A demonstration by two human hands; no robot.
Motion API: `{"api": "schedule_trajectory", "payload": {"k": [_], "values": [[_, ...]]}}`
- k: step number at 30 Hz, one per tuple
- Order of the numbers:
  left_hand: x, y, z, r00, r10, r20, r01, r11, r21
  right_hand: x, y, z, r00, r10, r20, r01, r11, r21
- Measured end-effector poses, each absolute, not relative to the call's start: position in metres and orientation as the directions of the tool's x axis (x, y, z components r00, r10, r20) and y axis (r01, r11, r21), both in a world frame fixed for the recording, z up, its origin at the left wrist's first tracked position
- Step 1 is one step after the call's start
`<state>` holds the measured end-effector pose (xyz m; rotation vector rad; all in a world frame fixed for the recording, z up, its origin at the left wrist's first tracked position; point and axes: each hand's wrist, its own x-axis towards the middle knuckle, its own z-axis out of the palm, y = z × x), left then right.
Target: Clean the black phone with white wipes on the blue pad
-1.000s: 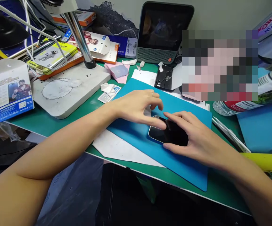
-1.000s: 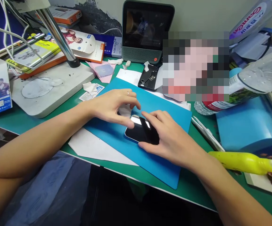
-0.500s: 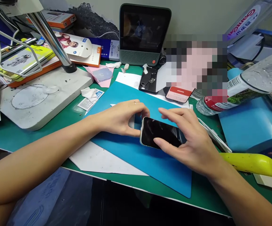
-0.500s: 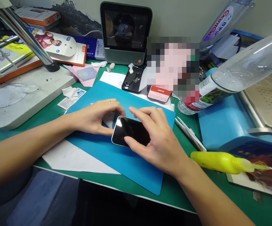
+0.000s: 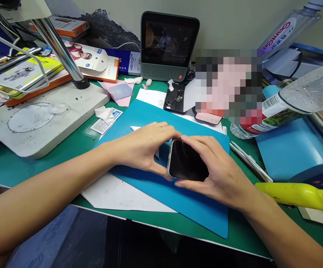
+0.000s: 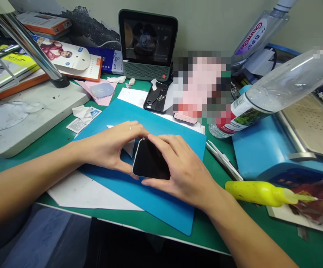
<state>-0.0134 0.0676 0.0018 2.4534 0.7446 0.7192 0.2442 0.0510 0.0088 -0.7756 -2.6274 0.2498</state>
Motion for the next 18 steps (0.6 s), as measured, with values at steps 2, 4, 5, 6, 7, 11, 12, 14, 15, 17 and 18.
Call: {"api": "schedule_trajectory", "payload": {"k": [2, 4, 5, 6, 7, 11, 12, 14, 15, 17, 18], "values": [[-0.013, 0.067, 0.002, 0.703, 0.598, 0.385, 0.317, -0.748, 0.583, 0.244, 0.051, 0.008, -0.758, 0.546, 0.356, 0.481, 0.837, -0.260], [-0.013, 0.067, 0.002, 0.683, 0.592, 0.428, 0.281, -0.754, 0.594, 0.244, 0.051, 0.008, -0.750, 0.537, 0.387, 0.475, 0.844, -0.250], [-0.012, 0.067, 0.002, 0.677, 0.589, 0.442, 0.270, -0.757, 0.594, 0.244, 0.051, 0.008, -0.748, 0.532, 0.397, 0.472, 0.847, -0.247], [-0.012, 0.066, 0.002, 0.671, 0.585, 0.456, 0.262, -0.762, 0.592, 0.244, 0.051, 0.009, -0.748, 0.529, 0.402, 0.467, 0.849, -0.247], [-0.012, 0.066, 0.002, 0.665, 0.583, 0.467, 0.257, -0.766, 0.590, 0.244, 0.051, 0.009, -0.748, 0.527, 0.404, 0.463, 0.850, -0.252], [-0.008, 0.062, 0.002, 0.639, 0.579, 0.506, 0.239, -0.775, 0.585, 0.241, 0.047, 0.013, -0.722, 0.544, 0.428, 0.457, 0.839, -0.295], [-0.006, 0.061, 0.002, 0.631, 0.577, 0.519, 0.230, -0.778, 0.585, 0.240, 0.045, 0.014, -0.711, 0.549, 0.440, 0.462, 0.836, -0.296], [-0.003, 0.059, 0.001, 0.616, 0.570, 0.544, 0.209, -0.784, 0.585, 0.237, 0.042, 0.015, -0.689, 0.554, 0.467, 0.478, 0.832, -0.283], [-0.002, 0.058, 0.001, 0.611, 0.567, 0.553, 0.201, -0.786, 0.584, 0.236, 0.040, 0.016, -0.680, 0.555, 0.479, 0.486, 0.830, -0.273], [-0.001, 0.058, 0.000, 0.607, 0.561, 0.564, 0.193, -0.792, 0.580, 0.233, 0.039, 0.016, -0.669, 0.556, 0.493, 0.498, 0.828, -0.258], [0.000, 0.058, 0.000, 0.608, 0.555, 0.568, 0.190, -0.796, 0.575, 0.232, 0.038, 0.017, -0.667, 0.555, 0.497, 0.500, 0.828, -0.255]]}}
